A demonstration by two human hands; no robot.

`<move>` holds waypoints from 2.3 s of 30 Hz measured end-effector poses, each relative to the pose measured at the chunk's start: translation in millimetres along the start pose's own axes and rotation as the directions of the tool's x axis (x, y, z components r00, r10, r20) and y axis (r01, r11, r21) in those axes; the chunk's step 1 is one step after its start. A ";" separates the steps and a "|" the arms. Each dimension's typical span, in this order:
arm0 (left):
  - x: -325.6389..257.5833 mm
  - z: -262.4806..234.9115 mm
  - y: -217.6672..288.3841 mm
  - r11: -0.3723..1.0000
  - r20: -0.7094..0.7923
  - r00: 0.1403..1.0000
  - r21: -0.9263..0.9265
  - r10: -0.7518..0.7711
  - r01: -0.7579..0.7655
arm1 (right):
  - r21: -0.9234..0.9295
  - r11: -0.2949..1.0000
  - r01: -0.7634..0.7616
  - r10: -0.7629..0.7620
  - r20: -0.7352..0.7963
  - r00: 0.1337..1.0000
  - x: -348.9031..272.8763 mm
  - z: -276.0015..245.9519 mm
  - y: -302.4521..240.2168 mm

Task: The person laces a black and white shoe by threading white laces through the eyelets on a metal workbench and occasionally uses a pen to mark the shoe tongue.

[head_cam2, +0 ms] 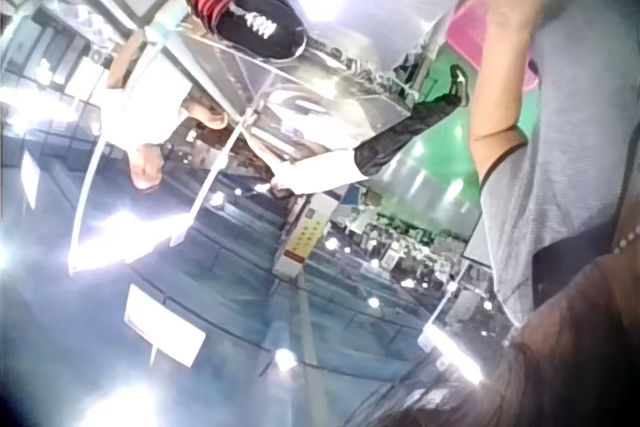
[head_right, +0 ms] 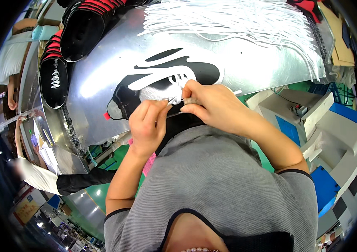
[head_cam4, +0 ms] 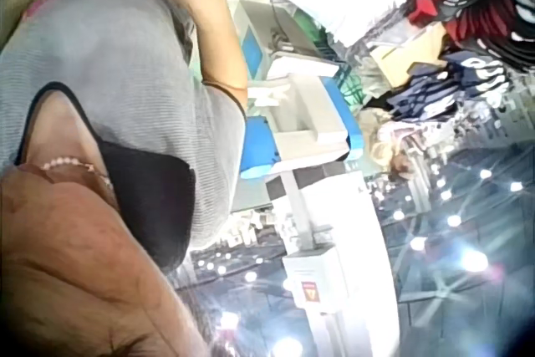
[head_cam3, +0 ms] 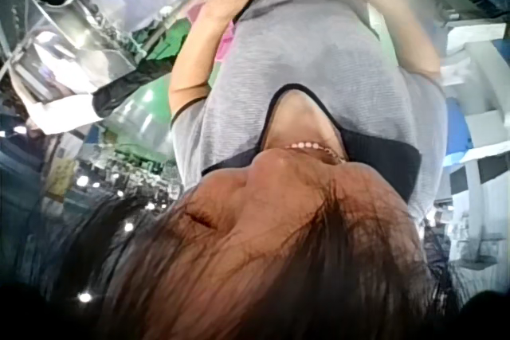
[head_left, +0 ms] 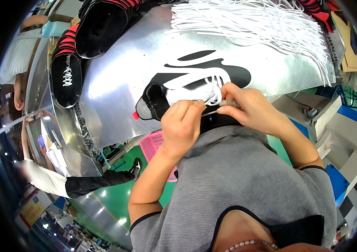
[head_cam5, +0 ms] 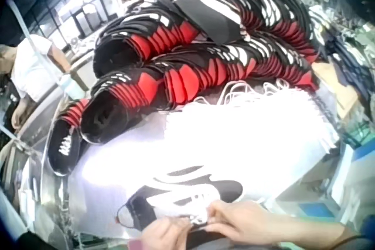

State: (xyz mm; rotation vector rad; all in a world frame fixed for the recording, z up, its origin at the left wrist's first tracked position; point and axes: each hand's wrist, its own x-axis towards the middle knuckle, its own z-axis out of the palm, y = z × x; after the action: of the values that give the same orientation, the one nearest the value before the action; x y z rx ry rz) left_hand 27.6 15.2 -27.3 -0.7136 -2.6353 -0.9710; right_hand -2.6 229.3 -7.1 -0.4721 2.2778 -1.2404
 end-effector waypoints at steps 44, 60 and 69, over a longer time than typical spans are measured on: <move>0.9 -12.8 -18.8 0.994 -0.034 0.994 -0.040 0.103 -0.104 | -0.420 0.720 0.552 -0.658 -0.161 0.736 45.5 17.3 -7.1; 6.9 -14.7 -7.6 0.816 0.208 0.909 -0.400 -0.362 0.417 | 0.010 0.947 0.320 -0.264 -0.540 0.799 36.1 28.6 12.4; 14.5 -6.4 -12.5 0.857 0.054 0.886 -0.233 -0.461 0.460 | -0.211 0.849 0.483 -0.515 -0.534 0.671 53.7 41.5 14.2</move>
State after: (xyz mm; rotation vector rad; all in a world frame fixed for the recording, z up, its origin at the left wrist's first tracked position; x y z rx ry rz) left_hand 9.1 8.0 -23.8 -0.1047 -2.7717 -1.4322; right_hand -23.3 180.9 -52.3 -0.8948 2.8023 -1.7949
